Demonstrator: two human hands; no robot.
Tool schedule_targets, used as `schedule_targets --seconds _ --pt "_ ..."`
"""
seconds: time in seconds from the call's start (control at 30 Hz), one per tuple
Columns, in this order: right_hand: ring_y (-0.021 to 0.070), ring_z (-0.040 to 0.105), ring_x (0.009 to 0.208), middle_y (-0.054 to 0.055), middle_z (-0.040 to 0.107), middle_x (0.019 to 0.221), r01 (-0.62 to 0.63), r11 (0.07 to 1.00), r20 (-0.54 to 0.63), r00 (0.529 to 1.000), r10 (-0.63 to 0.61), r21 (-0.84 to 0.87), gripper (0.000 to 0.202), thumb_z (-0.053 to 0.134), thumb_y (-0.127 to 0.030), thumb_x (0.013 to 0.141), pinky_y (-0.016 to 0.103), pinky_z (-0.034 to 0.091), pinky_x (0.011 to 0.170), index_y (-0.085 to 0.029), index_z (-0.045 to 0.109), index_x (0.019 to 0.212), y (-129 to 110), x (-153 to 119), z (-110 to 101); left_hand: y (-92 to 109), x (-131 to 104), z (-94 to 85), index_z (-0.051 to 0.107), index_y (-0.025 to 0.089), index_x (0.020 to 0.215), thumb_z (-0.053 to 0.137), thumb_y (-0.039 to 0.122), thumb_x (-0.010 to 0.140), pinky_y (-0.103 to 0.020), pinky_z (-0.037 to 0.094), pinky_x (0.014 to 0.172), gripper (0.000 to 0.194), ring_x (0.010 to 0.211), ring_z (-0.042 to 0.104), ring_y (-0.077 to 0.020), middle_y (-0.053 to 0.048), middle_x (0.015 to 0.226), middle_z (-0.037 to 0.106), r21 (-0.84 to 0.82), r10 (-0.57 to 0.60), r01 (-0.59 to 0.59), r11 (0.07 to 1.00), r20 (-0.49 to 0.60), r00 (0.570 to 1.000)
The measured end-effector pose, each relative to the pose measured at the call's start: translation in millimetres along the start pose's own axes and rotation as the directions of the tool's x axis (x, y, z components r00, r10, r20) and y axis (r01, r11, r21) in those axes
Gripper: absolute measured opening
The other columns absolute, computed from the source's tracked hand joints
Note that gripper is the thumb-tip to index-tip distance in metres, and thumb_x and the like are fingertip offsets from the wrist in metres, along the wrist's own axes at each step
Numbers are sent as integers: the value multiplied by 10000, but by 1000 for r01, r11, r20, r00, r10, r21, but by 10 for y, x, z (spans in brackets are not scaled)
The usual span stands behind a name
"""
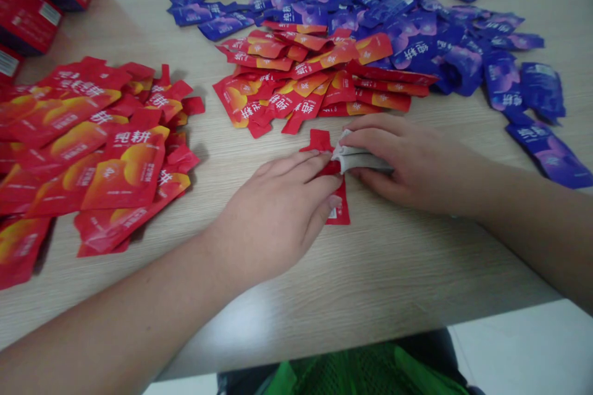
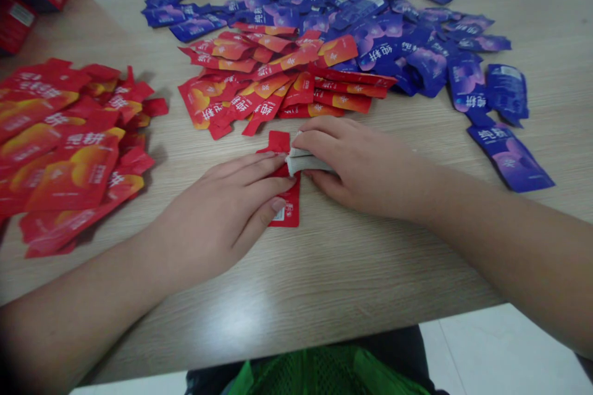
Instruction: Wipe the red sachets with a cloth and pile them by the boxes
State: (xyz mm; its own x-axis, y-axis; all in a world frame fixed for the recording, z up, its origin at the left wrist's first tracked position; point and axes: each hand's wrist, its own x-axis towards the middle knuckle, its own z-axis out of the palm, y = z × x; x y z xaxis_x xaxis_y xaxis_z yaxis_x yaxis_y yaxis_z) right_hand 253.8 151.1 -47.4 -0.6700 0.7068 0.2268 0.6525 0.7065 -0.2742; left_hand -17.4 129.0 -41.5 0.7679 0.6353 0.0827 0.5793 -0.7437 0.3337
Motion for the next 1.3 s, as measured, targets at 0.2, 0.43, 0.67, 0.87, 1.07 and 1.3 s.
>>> schedule_targets --seconds 0.2,0.43,0.67,0.87,1.07,1.3 --pt "359 702 1255 144 742 1332 -51 997 -50 997 54 52 433 665 -195 917 531 576 1077 -223 672 1349 -60 12 -17 61 -46 124 587 176 1585 496 309 1137 -650 316 1338 476 1678 316 -407 -131 1757 453 114 -42 48 992 -56 998" --pt "281 717 1226 129 772 1307 26 992 -130 992 -10 125 429 692 -135 879 406 572 1088 -175 669 1306 -247 -21 -112 -17 -21 133 242 -22 1710 672 565 1025 -632 307 1348 999 1689 268 -434 -334 1779 278 11 -91 91 996 -4 996" --pt "234 732 1224 80 793 1290 185 875 105 961 -256 448 285 734 -171 954 376 585 1077 -226 712 1232 -445 -12 -166 20 -68 119 88 108 1736 813 581 886 -705 236 1349 1213 1658 349 -437 -332 1750 355 -138 -31 35 990 36 999" --pt "302 657 1346 115 765 1347 224 927 186 939 -288 302 305 679 -106 961 523 500 1208 -204 790 1228 -489 20 -97 47 -54 124 119 76 1740 851 660 839 -656 197 1380 1299 1675 323 -408 -322 1776 301 -126 -39 47 991 63 997" --pt "337 714 1188 153 763 1270 78 990 134 987 -93 116 327 651 -160 933 543 567 1081 -185 806 1220 -206 83 -51 38 -21 53 135 -5 1726 664 818 943 -646 220 1376 1253 1685 279 -421 -363 1775 236 -151 -61 75 986 96 994" --pt "343 732 1081 131 773 1144 -36 998 6 999 36 44 244 680 -249 925 515 589 972 -201 803 1131 -38 86 3 -35 -52 108 176 49 1739 627 587 1039 -610 218 1377 991 1705 228 -395 -290 1800 261 -28 -108 110 994 58 992"
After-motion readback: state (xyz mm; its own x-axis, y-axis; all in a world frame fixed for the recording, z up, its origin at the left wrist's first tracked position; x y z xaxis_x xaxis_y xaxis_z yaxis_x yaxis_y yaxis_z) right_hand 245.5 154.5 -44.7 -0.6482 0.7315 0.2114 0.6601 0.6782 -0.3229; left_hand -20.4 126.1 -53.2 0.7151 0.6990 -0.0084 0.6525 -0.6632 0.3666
